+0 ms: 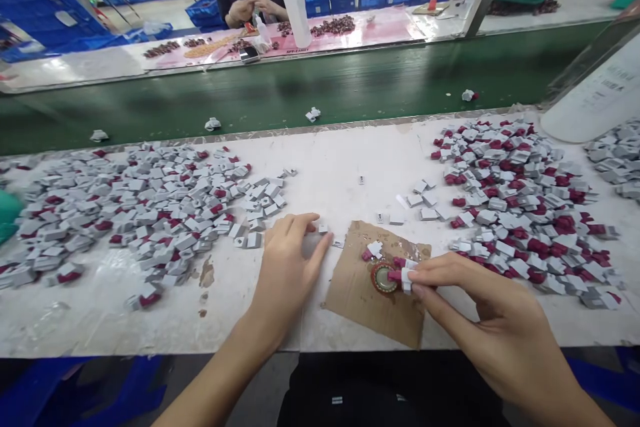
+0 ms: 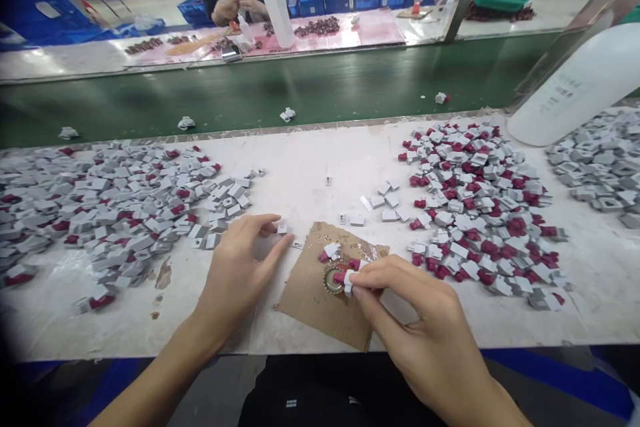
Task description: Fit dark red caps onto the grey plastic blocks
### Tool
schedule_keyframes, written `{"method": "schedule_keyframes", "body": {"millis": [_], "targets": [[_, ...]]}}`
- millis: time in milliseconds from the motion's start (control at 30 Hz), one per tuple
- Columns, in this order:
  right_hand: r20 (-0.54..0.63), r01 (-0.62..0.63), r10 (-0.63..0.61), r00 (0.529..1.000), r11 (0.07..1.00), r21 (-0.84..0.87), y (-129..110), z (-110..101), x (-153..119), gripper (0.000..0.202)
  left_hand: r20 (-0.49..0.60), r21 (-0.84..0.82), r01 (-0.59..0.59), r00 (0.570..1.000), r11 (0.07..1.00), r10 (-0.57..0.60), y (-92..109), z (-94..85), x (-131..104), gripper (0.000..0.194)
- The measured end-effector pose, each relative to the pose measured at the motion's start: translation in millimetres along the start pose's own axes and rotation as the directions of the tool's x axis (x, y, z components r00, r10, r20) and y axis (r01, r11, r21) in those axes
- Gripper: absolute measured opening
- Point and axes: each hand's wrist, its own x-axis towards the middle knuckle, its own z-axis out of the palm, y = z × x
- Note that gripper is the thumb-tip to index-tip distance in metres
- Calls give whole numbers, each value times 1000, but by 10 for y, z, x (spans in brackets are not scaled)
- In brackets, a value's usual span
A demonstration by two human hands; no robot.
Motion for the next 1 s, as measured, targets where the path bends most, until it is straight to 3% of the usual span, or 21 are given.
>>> {"method": "schedule_keyframes", "body": {"millis": [133, 233, 300, 367, 500, 600, 767, 1000], "targets": [[-63, -158, 168, 984, 978, 137, 46, -32, 12, 7, -25, -110, 83, 996, 990, -87, 14, -35, 14, 14], [-65, -279, 322, 945, 891, 359, 128, -8, 63, 5, 29, -249, 70, 997, 966, -65, 144, -124, 57, 18], [-75, -308, 395, 915, 809, 500, 174, 19, 111, 12, 81, -415, 66, 996, 907, -35, 287, -187, 94, 17], [-83, -305, 429, 899, 752, 584, 190, 41, 162, 15, 148, -604, 102, 989, 790, -15, 450, -231, 135, 14], [-73, -258, 395, 916, 717, 647, 146, 53, 250, 10, 351, -817, 296, 936, 495, 19, 706, -212, 208, 12], [-90, -209, 357, 930, 714, 668, 105, 51, 289, 7, 443, -835, 393, 895, 386, 46, 785, -137, 240, 19], [-149, -174, 327, 933, 774, 609, 78, 68, 304, 10, 461, -854, 416, 883, 311, 85, 794, -59, 254, 16], [-161, -170, 276, 947, 862, 478, 102, 23, 304, 5, 454, -844, 401, 888, 356, 77, 795, -47, 266, 12]]}}
